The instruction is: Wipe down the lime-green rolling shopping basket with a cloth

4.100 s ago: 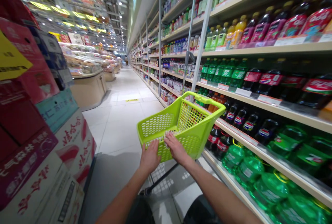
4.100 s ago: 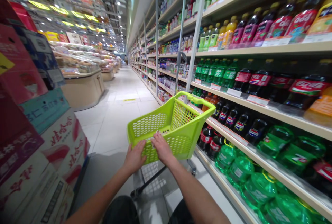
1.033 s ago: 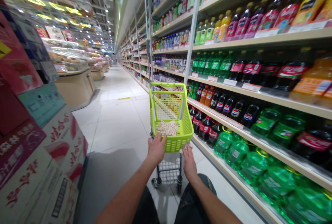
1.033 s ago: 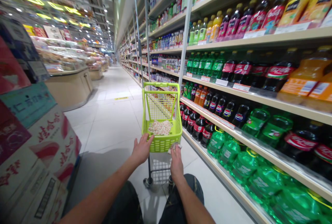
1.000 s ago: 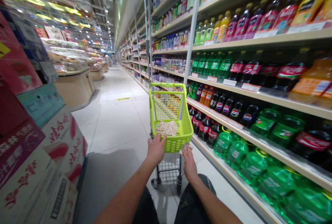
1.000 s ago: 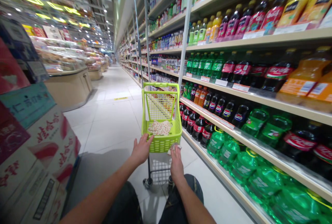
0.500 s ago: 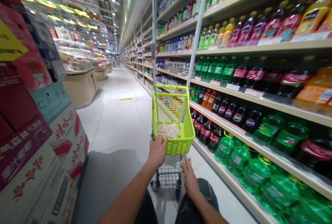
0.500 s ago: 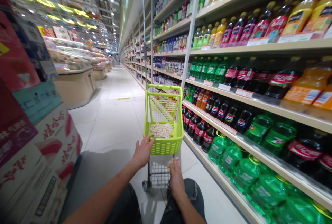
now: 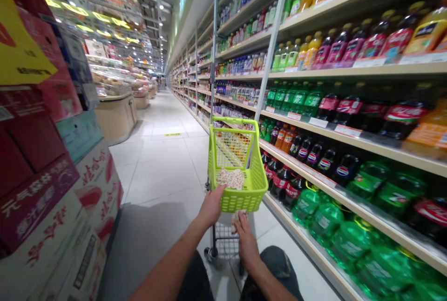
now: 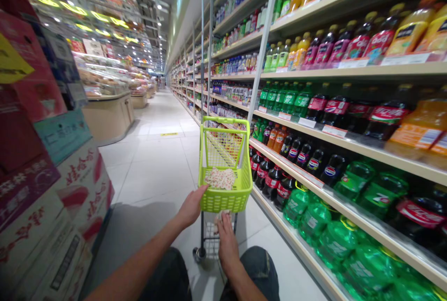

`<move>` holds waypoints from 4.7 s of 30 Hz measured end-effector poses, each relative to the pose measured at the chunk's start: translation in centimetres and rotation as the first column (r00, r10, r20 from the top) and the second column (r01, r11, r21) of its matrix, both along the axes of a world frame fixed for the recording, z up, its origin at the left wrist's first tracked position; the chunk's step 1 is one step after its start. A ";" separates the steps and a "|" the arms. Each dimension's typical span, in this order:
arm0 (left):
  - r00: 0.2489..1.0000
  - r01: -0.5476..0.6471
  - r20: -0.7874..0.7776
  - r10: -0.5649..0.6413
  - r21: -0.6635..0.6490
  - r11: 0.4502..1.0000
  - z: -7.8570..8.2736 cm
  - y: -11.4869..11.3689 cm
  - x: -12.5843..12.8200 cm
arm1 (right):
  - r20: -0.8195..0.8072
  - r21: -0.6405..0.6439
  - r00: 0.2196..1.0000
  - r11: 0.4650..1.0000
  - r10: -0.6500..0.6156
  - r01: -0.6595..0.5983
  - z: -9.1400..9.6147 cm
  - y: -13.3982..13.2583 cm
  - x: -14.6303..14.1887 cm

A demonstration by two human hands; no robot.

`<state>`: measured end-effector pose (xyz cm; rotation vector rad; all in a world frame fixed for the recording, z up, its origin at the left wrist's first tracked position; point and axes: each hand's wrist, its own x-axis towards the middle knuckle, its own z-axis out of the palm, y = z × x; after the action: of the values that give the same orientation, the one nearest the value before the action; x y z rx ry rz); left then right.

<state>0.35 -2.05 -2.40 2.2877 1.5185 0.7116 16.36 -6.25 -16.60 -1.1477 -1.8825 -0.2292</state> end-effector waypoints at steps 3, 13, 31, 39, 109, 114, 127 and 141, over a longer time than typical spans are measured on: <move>0.979 0.014 0.203 -0.007 -0.032 0.999 -0.1 0.3 -0.3 | -0.007 0.017 1.000 1.000 0.005 -0.005 3.3 0.8 -1.8; 0.952 0.009 0.307 0.004 -0.042 0.999 -0.6 0.8 -0.8 | 0.162 -0.050 0.984 0.996 0.078 -0.071 0.8 1.9 -2.0; 0.962 -0.258 0.141 0.232 0.213 0.942 -1.9 2.4 -0.7 | 0.216 -0.167 0.974 0.985 0.071 -0.035 12.5 3.9 -4.7; 0.933 -0.085 -0.344 0.106 0.075 0.994 0.6 0.1 0.8 | 0.243 -0.298 0.969 0.947 -0.048 0.122 14.4 4.7 5.5; 0.865 -0.064 -0.491 0.102 0.094 0.994 0.1 -3.3 2.8 | 0.130 -0.075 0.979 0.983 -0.155 0.166 9.7 2.5 1.1; 0.857 -0.033 -0.508 0.086 0.114 0.993 0.0 -3.5 2.5 | 0.232 -0.079 0.969 0.991 -0.086 0.107 10.1 2.3 2.2; 0.861 -0.023 -0.504 0.071 0.101 0.995 -0.3 -3.6 2.4 | 0.297 -0.075 0.951 0.991 -0.085 0.111 10.4 2.2 1.0; 0.897 -0.034 -0.432 0.096 0.148 0.988 -0.4 -3.7 2.2 | 0.234 -0.040 0.967 0.993 -0.100 0.113 9.7 2.0 0.8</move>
<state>2.57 -5.78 -2.85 2.6423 1.7918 0.3313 17.13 -4.29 -6.93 -1.3069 -2.0418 -0.3905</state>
